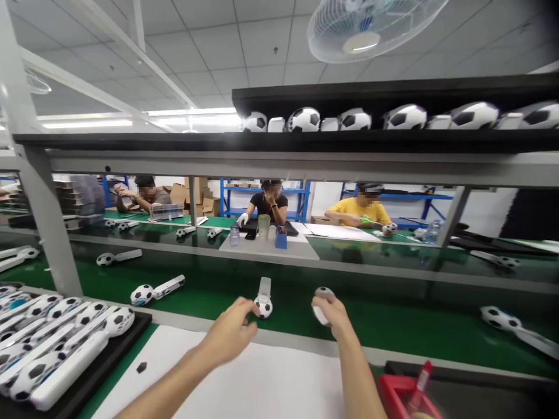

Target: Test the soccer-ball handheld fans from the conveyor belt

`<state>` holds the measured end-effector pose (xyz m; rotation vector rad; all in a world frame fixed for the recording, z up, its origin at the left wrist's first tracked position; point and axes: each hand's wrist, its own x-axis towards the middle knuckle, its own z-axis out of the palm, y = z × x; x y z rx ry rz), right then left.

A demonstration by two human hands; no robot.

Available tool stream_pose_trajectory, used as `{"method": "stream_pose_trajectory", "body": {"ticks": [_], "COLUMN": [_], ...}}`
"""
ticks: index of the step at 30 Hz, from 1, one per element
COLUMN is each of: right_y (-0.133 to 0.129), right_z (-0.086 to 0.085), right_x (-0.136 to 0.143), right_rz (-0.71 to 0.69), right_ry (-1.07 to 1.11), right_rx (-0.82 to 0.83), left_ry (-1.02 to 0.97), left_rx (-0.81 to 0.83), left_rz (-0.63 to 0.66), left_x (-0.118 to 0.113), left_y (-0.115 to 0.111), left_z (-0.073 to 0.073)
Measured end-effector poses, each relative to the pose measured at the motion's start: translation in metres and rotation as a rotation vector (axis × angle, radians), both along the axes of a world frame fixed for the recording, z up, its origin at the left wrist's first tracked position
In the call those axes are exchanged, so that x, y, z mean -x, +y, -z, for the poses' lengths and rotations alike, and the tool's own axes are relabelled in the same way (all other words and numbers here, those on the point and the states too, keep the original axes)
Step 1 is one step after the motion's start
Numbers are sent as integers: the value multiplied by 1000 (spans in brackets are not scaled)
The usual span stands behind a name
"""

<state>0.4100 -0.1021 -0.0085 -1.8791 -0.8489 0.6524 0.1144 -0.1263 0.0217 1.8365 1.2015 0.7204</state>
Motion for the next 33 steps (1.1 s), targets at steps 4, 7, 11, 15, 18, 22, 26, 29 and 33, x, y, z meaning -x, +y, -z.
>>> {"method": "stream_pose_trajectory", "body": {"ticks": [4,7,11,15,18,22,26,29,33], "right_y": [-17,-24,-23,-24,-30,-41,-49,-54,-62], "right_z": [-31,-47,-56,-61,-71,-87,-101,-110,-120], "right_x": [-8,-2,0,-5,-3,11,26,36,51], "right_rz": [-72,-120,-124,-139,-185,-274,-366,-417,-465], "right_ry": [450,668,823,925,991,1035,1020,966,887], "right_rx": [-303,-458,-532,-571,-590,-597,-631,-645,-648], "left_ry": [332,444,431,307,179,-11,-198,-351,-540], "left_rx": [-119,-174,-277,-340,-318,-192,-17,100,168], "left_rz": [-58,-83,-153,-225,-227,-137,-42,-17,14], "left_x": [-78,-105,-94,-61,-41,-32,-42,-47,-35], "left_y": [46,60,67,78,90,101,103,98,75], "left_z": [15,26,14,-9,-6,29,58,55,17]}}
